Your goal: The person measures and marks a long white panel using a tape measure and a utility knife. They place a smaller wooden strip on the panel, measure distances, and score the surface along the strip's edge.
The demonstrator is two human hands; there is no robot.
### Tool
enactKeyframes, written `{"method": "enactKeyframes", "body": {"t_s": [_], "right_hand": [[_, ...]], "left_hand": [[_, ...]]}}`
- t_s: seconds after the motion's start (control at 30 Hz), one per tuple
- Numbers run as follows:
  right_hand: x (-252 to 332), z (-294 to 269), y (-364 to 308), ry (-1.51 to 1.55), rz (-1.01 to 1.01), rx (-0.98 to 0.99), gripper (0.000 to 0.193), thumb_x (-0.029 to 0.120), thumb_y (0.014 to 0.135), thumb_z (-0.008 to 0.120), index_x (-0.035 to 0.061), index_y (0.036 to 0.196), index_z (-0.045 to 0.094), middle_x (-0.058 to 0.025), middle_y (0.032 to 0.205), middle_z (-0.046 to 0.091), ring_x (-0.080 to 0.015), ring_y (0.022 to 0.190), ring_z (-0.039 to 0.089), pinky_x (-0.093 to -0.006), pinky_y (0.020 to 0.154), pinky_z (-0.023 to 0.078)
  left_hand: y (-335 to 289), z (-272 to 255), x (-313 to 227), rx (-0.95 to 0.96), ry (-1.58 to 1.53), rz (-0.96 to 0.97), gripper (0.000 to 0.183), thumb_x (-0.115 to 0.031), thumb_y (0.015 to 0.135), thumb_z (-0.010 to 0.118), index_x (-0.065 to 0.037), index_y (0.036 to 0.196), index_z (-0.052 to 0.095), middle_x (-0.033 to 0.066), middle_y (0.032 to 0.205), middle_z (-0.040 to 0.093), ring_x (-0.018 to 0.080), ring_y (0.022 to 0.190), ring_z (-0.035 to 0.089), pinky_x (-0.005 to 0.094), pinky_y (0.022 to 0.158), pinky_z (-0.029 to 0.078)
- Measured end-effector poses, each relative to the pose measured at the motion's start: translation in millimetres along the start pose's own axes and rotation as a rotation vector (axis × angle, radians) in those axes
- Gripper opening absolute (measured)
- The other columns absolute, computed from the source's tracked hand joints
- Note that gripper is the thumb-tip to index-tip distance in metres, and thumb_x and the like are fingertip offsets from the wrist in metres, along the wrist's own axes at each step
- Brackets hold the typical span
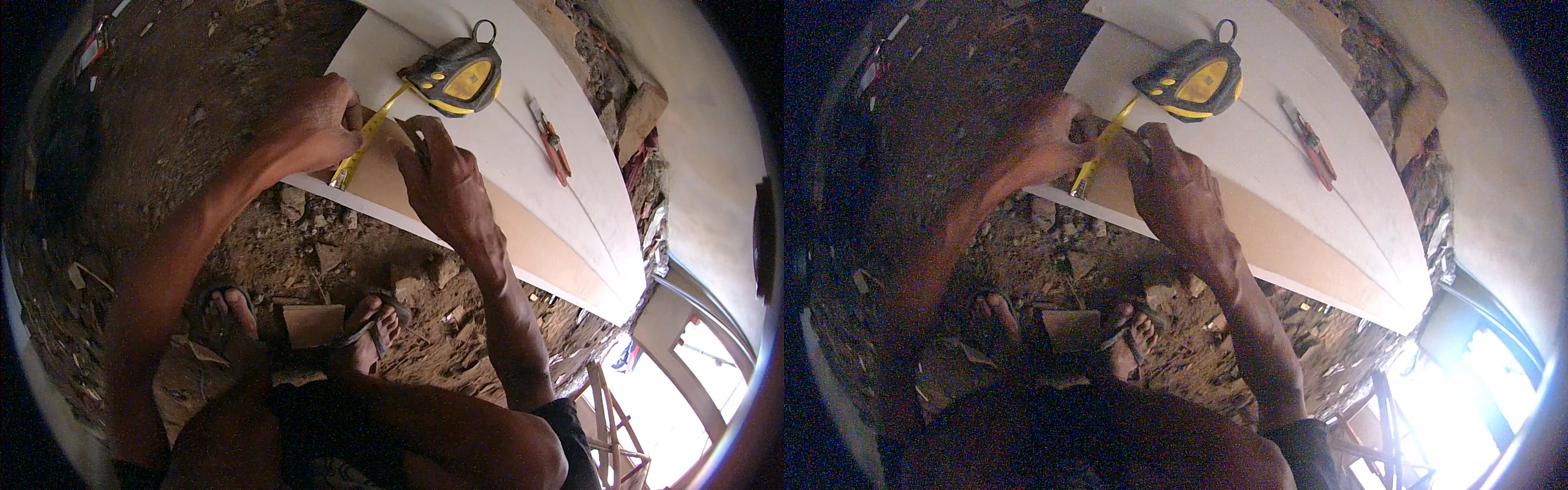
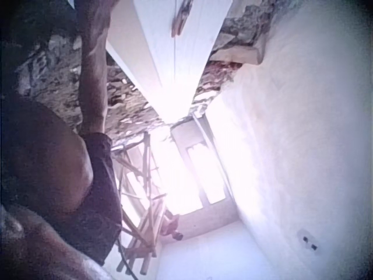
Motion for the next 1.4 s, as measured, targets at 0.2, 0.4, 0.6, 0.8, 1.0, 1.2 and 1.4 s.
{"method": "enactKeyframes", "body": {"t_s": [0.2,0.4,0.6,0.8,1.0,1.2,1.4], "right_hand": [[-4,5,-13,-0.196,-0.06,0.037,0.02,0.01,0.099,0.051,0.0052,0.117,0.046,-0.0237,0.102,0.067,-0.0442,0.09,0.066,-0.0524,0.073,0.052],[-11,9,-9,-0.175,-0.151,-0.014,0.023,0.007,0.098,0.052,0.0036,0.121,0.049,-0.0248,0.103,0.067,-0.0453,0.091,0.066,-0.0527,0.074,0.053],[-17,13,-8,-0.114,-0.147,-0.043,0.027,0.005,0.096,0.053,0.0026,0.123,0.051,-0.0261,0.105,0.066,-0.0464,0.092,0.065,-0.0505,0.075,0.053],[-14,9,-5,-0.036,-0.115,-0.013,0.029,0.003,0.096,0.053,0.0016,0.124,0.052,-0.027,0.109,0.066,-0.0456,0.1,0.064,-0.0485,0.08,0.054],[-17,9,-5,-0.03,-0.137,-0.03,0.029,0.002,0.096,0.053,0.0015,0.125,0.052,-0.0264,0.11,0.066,-0.0451,0.102,0.064,-0.047,0.082,0.054],[-19,9,-5,-0.002,-0.14,-0.026,0.027,0.001,0.096,0.053,0.0013,0.122,0.053,-0.0263,0.109,0.066,-0.0429,0.104,0.064,-0.0458,0.082,0.054],[-25,14,-2,-0.007,-0.218,-0.071,0.025,0.001,0.096,0.053,0.0014,0.12,0.053,-0.0256,0.108,0.066,-0.0423,0.103,0.065,-0.0445,0.081,0.054]], "left_hand": [[9,4,6,0.058,0.03,-0.009,0.014,-0.009,0.071,0.069,0.003,0.078,0.066,0.0195,0.069,0.068,0.0272,0.064,0.069,0.0383,0.059,0.054],[6,5,6,-0.005,0.023,0.022,0.016,-0.007,0.071,0.069,0.005,0.082,0.068,0.0216,0.073,0.068,0.0297,0.068,0.07,0.0397,0.064,0.055],[2,2,0,-0.003,-0.019,-0.022,0.018,-0.006,0.071,0.071,0.005,0.085,0.07,0.024,0.08,0.069,0.0309,0.074,0.07,0.0401,0.068,0.056],[-2,2,-3,-0.06,0.007,0.007,0.016,-0.005,0.07,0.071,0.004,0.083,0.07,0.0227,0.078,0.069,0.031,0.073,0.07,0.0396,0.067,0.056],[-1,0,-4,-0.026,0.003,-0.014,0.015,-0.004,0.069,0.07,0.004,0.082,0.071,0.0215,0.079,0.07,0.0296,0.073,0.07,0.0397,0.067,0.056],[-2,0,-4,-0.003,-0.022,-0.053,0.016,-0.003,0.067,0.066,0.003,0.082,0.071,0.02,0.072,0.069,0.0281,0.064,0.069,0.0395,0.061,0.055],[-1,3,0,-0.038,-0.043,-0.048,0.016,-0.003,0.065,0.064,0.002,0.079,0.069,0.019,0.068,0.068,0.0269,0.063,0.069,0.0382,0.059,0.055]]}}
Point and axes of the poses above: each hand's wrist, its own y-axis towards the middle knuckle, its own z-axis out of the palm, x = y × z, the point moved 2 cm from there along y, towards the middle knuckle
